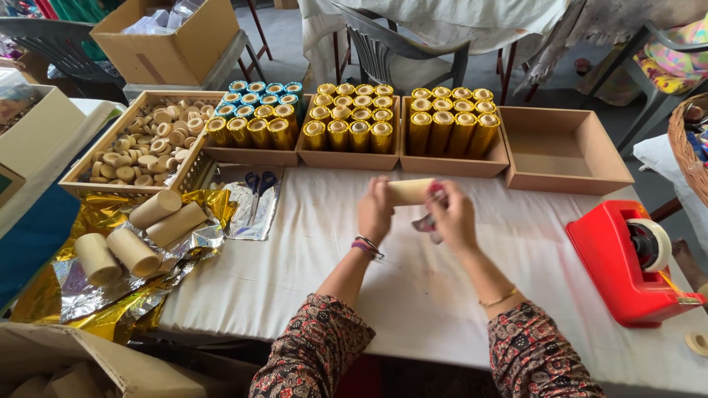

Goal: The recorder uses a red cloth to wrap or polish wooden cylinders at a workshop table.

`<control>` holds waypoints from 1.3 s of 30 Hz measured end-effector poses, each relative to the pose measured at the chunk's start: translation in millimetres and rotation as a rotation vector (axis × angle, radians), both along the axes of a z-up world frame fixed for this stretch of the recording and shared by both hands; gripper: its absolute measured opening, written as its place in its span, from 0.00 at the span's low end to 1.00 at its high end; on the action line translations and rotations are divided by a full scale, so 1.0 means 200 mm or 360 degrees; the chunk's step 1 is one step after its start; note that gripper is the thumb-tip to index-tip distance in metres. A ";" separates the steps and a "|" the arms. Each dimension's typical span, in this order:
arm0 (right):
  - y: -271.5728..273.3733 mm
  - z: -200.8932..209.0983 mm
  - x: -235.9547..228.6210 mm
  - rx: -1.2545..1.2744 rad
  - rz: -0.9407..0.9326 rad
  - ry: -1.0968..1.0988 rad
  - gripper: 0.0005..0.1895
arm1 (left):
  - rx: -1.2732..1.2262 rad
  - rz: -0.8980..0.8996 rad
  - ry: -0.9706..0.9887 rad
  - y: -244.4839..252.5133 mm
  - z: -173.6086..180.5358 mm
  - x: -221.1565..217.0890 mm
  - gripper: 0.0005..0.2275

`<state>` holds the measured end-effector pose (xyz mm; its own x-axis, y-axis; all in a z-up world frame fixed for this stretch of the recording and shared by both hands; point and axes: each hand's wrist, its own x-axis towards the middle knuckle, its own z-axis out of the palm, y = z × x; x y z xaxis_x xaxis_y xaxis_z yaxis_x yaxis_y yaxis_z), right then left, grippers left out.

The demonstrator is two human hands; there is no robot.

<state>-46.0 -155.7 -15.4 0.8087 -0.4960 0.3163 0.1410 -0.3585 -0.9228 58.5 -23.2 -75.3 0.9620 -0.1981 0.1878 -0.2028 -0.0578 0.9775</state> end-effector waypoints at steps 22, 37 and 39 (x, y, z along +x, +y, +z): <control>0.08 0.00 -0.03 -0.0555 -0.0047 -0.0201 0.17 | -0.0238 0.0078 0.0568 0.03 0.05 0.04 0.20; -0.19 -0.03 0.01 -0.0857 -0.0323 0.0106 0.19 | 0.0633 -0.0565 -0.0556 -0.04 0.16 -0.25 0.26; -0.21 -0.04 0.02 -0.0395 0.0026 -0.0022 0.18 | -0.0121 -0.1085 0.0146 -0.01 0.15 -0.19 0.26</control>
